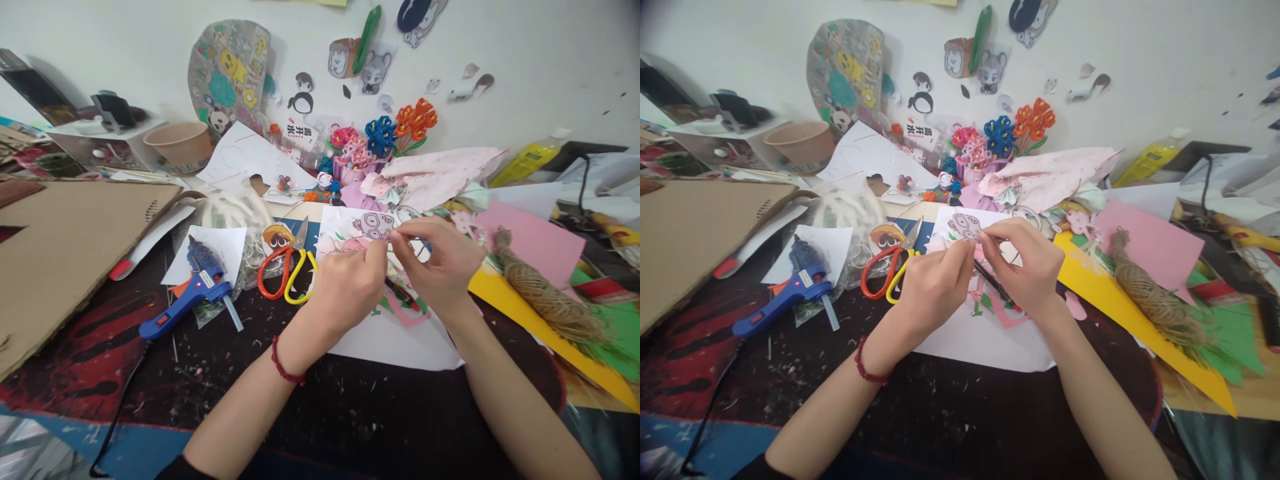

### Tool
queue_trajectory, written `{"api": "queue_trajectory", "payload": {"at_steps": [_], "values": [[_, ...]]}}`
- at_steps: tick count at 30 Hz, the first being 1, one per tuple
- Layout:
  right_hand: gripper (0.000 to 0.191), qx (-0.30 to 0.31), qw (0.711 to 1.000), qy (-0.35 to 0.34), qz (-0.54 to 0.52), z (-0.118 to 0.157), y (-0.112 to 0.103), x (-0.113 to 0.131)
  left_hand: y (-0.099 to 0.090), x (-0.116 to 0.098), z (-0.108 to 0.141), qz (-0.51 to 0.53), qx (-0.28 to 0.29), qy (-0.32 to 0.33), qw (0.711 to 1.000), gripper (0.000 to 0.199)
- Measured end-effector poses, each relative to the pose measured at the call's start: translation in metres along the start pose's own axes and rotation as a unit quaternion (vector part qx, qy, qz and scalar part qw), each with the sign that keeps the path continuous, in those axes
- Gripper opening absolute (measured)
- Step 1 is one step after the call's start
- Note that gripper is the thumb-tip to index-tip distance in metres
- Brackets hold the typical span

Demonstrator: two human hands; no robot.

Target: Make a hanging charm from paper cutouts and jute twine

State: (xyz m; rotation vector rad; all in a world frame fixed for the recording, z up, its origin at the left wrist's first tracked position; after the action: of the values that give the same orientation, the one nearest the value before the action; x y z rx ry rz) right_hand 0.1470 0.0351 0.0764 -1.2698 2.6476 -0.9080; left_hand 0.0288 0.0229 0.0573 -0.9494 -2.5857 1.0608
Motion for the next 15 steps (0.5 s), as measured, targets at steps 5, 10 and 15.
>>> {"api": "queue_trajectory", "payload": {"at_steps": [5,10,15], "values": [[0.012,-0.005,1.0,-0.011,0.017,0.0015,-0.0007,0.001,-0.0013,0.0005,0.0005,0.008,-0.005,-0.001,1.0,0.022],[0.014,-0.011,0.999,-0.047,0.02,0.0022,-0.0007,0.0041,-0.0008,0.0016,0.0015,0.021,-0.007,-0.008,1.0,0.023],[0.018,-0.016,0.997,-0.068,0.031,0.0029,-0.0017,0.0067,-0.0015,0.0013,0.0013,0.02,-0.01,-0.008,1.0,0.022]]}}
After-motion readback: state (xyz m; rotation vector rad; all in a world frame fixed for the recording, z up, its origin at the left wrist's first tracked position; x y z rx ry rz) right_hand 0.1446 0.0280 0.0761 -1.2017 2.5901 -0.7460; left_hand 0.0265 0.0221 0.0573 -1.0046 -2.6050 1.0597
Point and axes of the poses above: each hand's wrist, its own z-axis away from the middle knuckle, its own y-axis out of the palm, x = y × z, the point moved 8 cm from there along -z, towards the middle knuckle, and after that the axes turned 10 degrees about x, right-handed, at the moved point
